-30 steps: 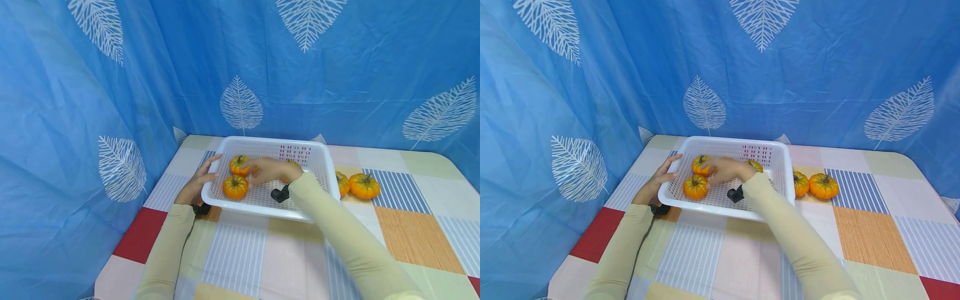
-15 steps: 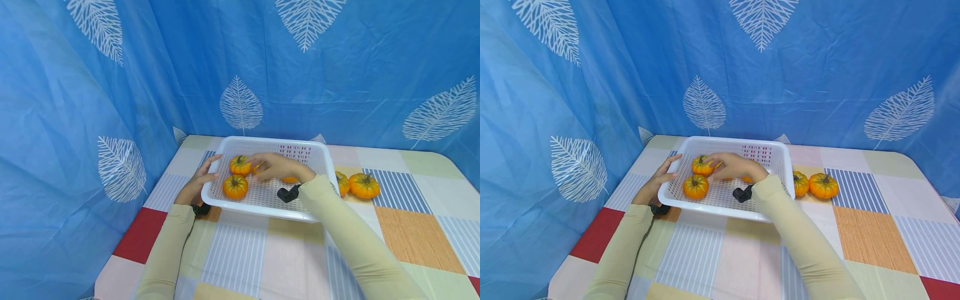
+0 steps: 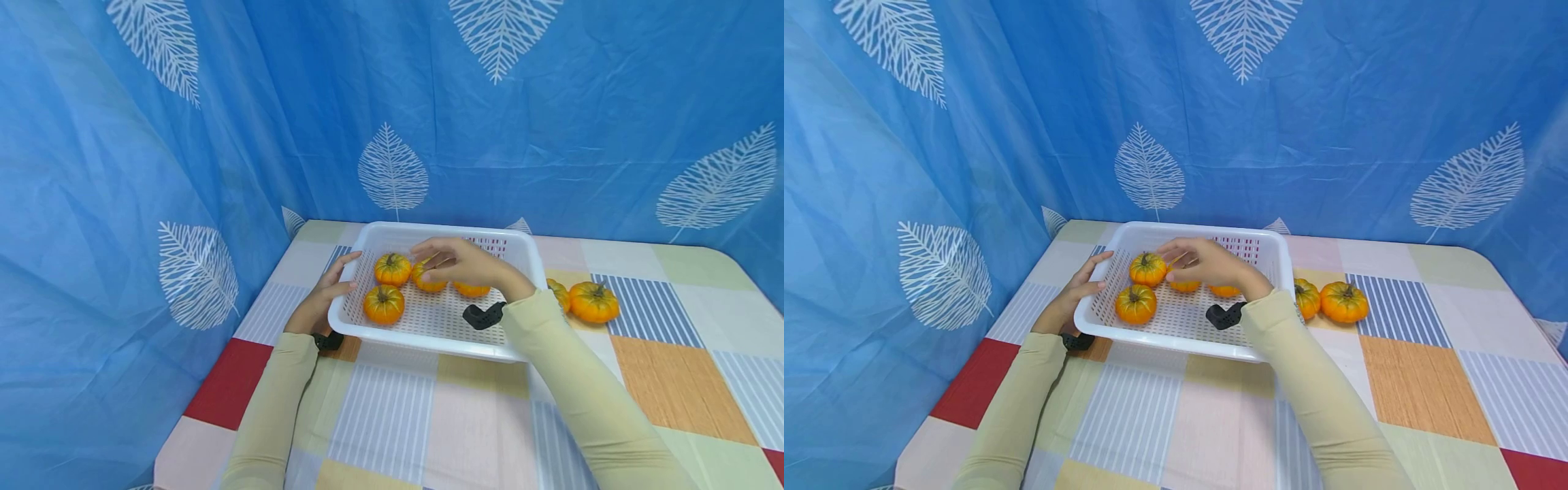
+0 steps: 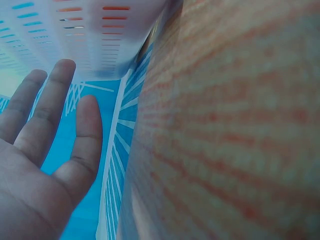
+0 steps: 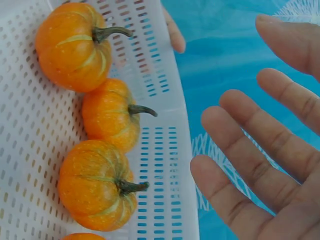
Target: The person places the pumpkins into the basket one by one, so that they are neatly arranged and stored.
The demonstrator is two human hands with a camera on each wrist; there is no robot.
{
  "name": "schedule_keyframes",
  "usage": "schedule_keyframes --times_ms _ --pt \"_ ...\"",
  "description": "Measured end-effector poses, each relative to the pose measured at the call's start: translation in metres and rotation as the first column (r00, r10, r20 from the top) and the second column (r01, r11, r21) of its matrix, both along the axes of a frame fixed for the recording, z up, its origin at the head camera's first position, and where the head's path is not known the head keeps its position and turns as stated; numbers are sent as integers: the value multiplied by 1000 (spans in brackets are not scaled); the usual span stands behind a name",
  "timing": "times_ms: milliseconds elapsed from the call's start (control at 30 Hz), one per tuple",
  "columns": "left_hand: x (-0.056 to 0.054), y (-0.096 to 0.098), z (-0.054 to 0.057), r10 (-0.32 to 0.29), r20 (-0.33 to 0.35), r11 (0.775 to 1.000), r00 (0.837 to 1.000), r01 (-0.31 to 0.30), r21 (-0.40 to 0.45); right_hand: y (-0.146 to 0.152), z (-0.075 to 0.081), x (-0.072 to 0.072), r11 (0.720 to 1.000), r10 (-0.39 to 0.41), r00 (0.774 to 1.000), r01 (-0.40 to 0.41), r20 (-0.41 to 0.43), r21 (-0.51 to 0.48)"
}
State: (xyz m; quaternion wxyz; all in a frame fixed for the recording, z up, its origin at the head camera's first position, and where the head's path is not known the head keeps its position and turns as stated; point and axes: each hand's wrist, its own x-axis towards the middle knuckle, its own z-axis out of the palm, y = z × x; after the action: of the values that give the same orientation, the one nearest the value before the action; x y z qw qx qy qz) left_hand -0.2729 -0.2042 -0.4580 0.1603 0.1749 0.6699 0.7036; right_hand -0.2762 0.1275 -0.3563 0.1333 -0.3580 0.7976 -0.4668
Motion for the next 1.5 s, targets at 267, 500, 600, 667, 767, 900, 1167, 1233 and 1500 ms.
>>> schedule_keyframes --times_ms 267,500,600,667,767,900,1167,1233,1500 --pt "1 1 2 16 24 1000 1000 -16 -8 11 4 5 999 -31 999 30 -42 -24" --pt "2 1 2 22 32 999 999 -22 -26 22 8 10 999 -51 997 49 -65 -22" --pt "3 2 2 23 29 999 999 -22 -28 27 10 14 997 -71 995 70 -68 -15" --pt "3 2 2 19 30 999 999 -18 -27 30 12 16 997 -80 995 79 -64 -13" --pt "3 2 2 14 30 1000 999 -13 -25 36 14 20 996 -87 994 86 -69 -16" --pt "3 1 3 13 33 1000 999 -13 -24 42 15 26 995 -98 991 97 -87 -17" --pt "3 2 4 15 29 1000 999 -14 -22 59 21 40 990 -138 981 139 -135 -2" --pt "3 2 4 17 30 1000 999 -16 -24 63 21 41 990 -139 980 138 -144 -13" --pt "2 2 3 19 12 999 1000 -19 -33 76 21 50 986 -162 982 157 -98 -64"
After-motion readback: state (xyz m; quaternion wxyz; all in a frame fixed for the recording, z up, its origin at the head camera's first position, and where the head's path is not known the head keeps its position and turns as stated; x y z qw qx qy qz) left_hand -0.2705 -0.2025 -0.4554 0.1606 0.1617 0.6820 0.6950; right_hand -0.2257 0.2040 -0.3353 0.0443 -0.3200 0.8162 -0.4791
